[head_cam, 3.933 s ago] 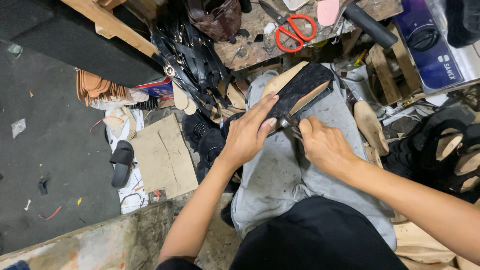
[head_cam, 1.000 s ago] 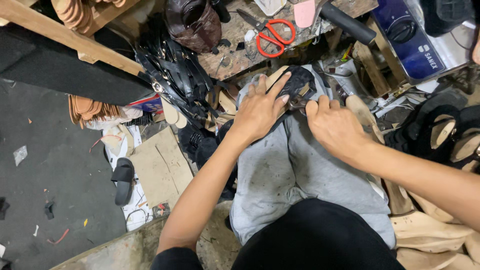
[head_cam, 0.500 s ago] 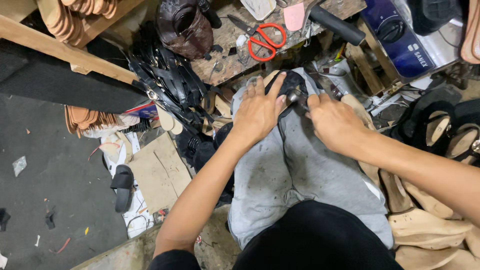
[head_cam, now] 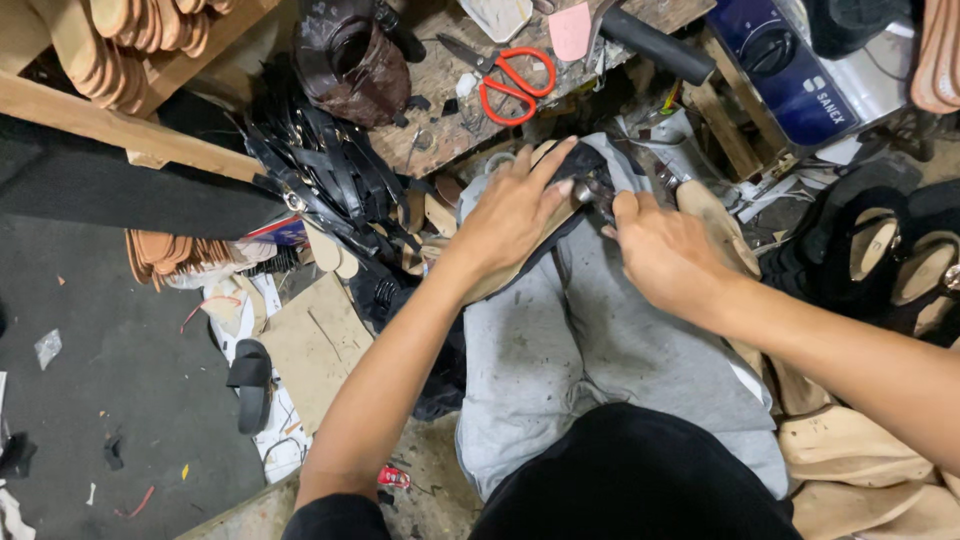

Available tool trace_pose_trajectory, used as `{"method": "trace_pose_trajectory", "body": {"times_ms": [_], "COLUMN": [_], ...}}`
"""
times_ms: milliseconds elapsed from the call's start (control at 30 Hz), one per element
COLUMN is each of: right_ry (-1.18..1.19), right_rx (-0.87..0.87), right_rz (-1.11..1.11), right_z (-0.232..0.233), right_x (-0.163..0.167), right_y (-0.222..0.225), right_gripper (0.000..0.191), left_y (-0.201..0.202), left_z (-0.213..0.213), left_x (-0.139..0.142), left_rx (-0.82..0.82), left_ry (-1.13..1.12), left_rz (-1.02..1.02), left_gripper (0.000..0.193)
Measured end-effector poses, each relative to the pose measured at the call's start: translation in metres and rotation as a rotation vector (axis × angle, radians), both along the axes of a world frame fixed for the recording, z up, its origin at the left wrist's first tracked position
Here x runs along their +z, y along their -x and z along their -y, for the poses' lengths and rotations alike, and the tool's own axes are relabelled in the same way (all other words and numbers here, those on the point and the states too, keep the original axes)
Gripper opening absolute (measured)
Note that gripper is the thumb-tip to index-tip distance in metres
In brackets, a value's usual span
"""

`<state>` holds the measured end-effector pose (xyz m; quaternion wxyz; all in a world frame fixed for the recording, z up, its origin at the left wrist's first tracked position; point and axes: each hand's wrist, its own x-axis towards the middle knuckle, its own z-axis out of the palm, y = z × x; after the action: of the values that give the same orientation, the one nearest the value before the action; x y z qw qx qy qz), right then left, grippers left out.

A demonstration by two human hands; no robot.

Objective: The person sits on the workshop floor and flexes a tan insole in their hands, then fits it into a black fuzzy shoe upper, pressing and adjusting it to seat properly. They later use a hammer to tap and set the insole and upper assembly while holding the shoe on their lap.

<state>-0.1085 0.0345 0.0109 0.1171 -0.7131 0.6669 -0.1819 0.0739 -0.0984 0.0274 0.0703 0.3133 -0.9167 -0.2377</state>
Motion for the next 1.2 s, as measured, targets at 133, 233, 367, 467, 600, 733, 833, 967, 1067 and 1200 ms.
{"method": "trace_pose_trajectory", "body": {"times_ms": [133,233,367,467,600,733,833,967,1067,1200], "right_ry": [-0.013,-0.025,-0.164,-0.015,-0.299,-0.051,0.302,0.364,0.415,0.345], "right_rx": [-0.015,0.026,-0.100,-0.099,-0.007,-0.335,-0.334,-0.266,-0.276,-0.371], "right_rz": [-0.146,0.000,0.165,0.100,0.369,0.762,0.798,0.828,0.735,0.646], "right_z": [-0.004,-0.006,-0.007,-0.008,-0.010,-0.007,0.007,0.020,0.019,0.021], "right_x": [-0.001,0.002,0.006,0.008,0.008,0.006,0.001,-0.002,-0.005,-0.006], "right_y": [0.001,0.016,0.016,0.013,0.028,0.033,0.028,0.031,0.033,0.026], "right_gripper": [0.016,0.020,0.026,0.026,0.024,0.018,0.032,0.033,0.027,0.022], "left_y": [0.006,0.014,0.020,0.020,0.020,0.026,0.029,0.034,0.036,0.042], "left_z": [0.006,0.001,0.004,0.012,0.017,0.011,0.001,-0.006,-0.010,-0.018], "left_x": [-0.002,-0.004,-0.002,-0.002,-0.005,-0.008,-0.009,-0.005,-0.002,-0.003], "left_rx": [-0.075,-0.079,-0.080,-0.148,-0.213,-0.193,-0.174,-0.216,-0.182,-0.146], "left_ry": [-0.016,-0.020,-0.130,-0.214,-0.190,-0.226,-0.228,-0.223,-0.238,-0.229], "left_rz": [-0.049,-0.023,-0.006,-0.054,-0.158,-0.223,-0.208,-0.320,-0.313,-0.254], "left_gripper": [0.057,0.058,0.058,0.059,0.060,0.062,0.066,0.065,0.065,0.062]}}
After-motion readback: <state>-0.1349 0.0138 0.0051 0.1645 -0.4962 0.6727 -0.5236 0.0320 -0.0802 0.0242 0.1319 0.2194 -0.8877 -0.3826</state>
